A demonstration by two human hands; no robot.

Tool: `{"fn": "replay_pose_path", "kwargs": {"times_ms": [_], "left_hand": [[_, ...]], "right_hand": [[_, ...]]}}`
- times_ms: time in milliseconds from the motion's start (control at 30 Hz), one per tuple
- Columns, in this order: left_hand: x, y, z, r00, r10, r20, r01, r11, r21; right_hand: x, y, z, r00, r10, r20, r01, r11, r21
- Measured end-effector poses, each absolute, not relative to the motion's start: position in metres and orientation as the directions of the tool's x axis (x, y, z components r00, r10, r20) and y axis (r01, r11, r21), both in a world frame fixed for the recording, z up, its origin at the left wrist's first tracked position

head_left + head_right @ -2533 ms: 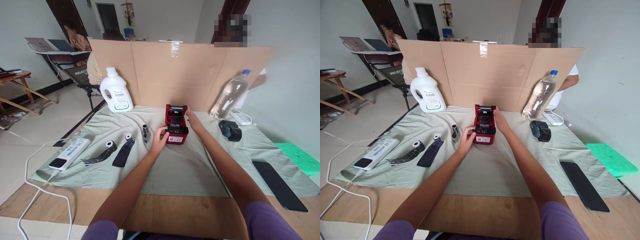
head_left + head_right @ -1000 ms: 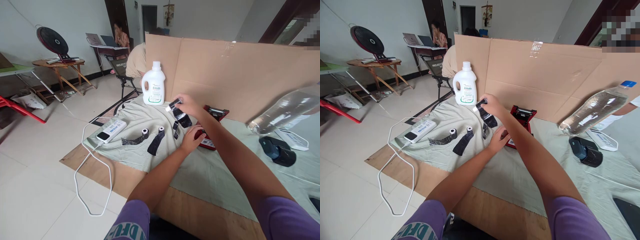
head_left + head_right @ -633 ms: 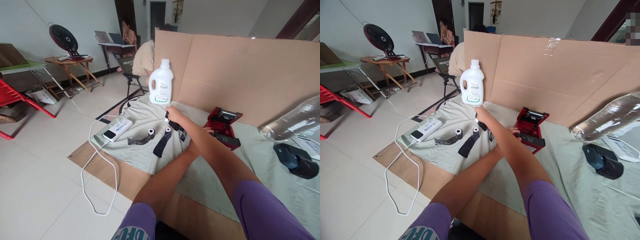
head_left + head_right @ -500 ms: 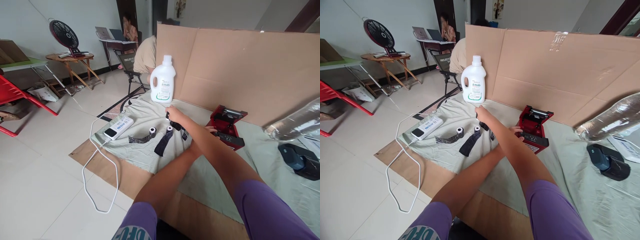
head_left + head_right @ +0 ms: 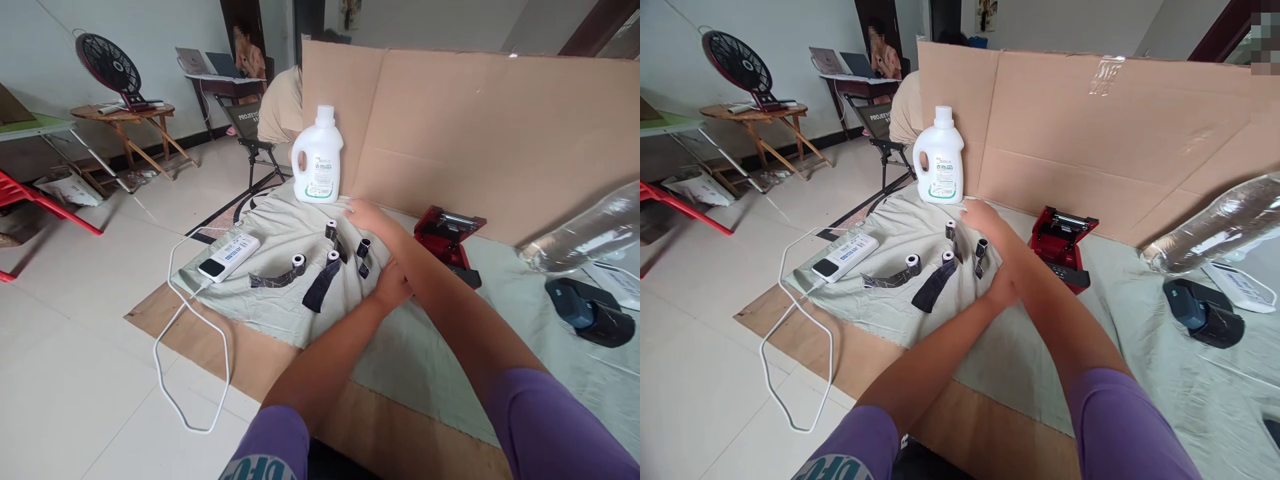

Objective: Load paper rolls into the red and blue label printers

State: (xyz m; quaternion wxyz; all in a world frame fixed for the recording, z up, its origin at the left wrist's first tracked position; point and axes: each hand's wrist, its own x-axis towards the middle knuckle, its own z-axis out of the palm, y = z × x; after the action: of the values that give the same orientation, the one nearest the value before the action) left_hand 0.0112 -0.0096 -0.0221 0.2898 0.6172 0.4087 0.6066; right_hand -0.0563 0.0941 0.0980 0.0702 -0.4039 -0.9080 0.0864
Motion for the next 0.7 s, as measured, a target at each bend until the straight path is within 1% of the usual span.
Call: {"fn": "replay_pose_path", "kwargs": {"times_ms": [67,133,167,200,267,300,367,433,500,533,600,633,700], "left_hand": [[0.010,-0.010,-0.023,-0.081,0.849,0.523,0.202,-0.500,0.842],[0.010,-0.011,-0.024,-0.078,0.834,0.546,0.207,-0.523,0.827],[0.009,-0.011,-0.023,-0.074,0.830,0.552,0.201,-0.530,0.824],[0.009,-0.012,-0.023,-0.071,0.829,0.555,0.192,-0.535,0.823],[0.008,-0.014,-0.020,-0.071,0.831,0.552,0.174,-0.534,0.827],[0.008,-0.016,-0.018,-0.074,0.833,0.549,0.172,-0.532,0.829],[0.008,-0.019,-0.014,-0.076,0.829,0.554,0.174,-0.536,0.826],[0.008,-0.022,-0.011,-0.066,0.825,0.561,0.165,-0.545,0.822],[0.008,-0.023,-0.009,-0.068,0.832,0.551,0.144,-0.539,0.830],[0.008,-0.024,-0.009,-0.072,0.835,0.546,0.139,-0.533,0.834],[0.008,-0.023,-0.009,-0.070,0.834,0.548,0.149,-0.534,0.832],[0.008,-0.023,-0.009,-0.068,0.829,0.555,0.162,-0.539,0.826],[0.008,-0.023,-0.009,-0.058,0.821,0.568,0.192,-0.549,0.813]], "right_hand": [[-0.041,0.092,0.104,-0.636,0.763,-0.121,0.771,0.621,-0.139],[-0.030,0.086,0.102,-0.602,0.742,-0.297,0.791,0.604,-0.095],[-0.026,0.082,0.099,-0.590,0.732,-0.341,0.796,0.598,-0.093],[-0.022,0.079,0.096,-0.583,0.730,-0.357,0.800,0.592,-0.096],[-0.012,0.074,0.091,-0.600,0.739,-0.308,0.797,0.583,-0.154],[-0.006,0.071,0.091,-0.624,0.738,-0.256,0.782,0.585,-0.216],[0.012,0.066,0.095,-0.673,0.731,-0.113,0.703,0.584,-0.405],[0.037,0.059,0.104,-0.671,0.741,0.041,0.568,0.549,-0.613],[0.069,0.051,0.116,-0.598,0.789,0.141,0.431,0.465,-0.773],[0.087,0.047,0.121,-0.548,0.819,0.170,0.369,0.419,-0.830],[0.126,0.043,0.128,-0.453,0.871,0.190,0.288,0.345,-0.893],[0.145,0.043,0.129,-0.413,0.891,0.188,0.281,0.321,-0.905],[0.179,0.047,0.126,-0.358,0.920,0.157,0.323,0.280,-0.904]]}}
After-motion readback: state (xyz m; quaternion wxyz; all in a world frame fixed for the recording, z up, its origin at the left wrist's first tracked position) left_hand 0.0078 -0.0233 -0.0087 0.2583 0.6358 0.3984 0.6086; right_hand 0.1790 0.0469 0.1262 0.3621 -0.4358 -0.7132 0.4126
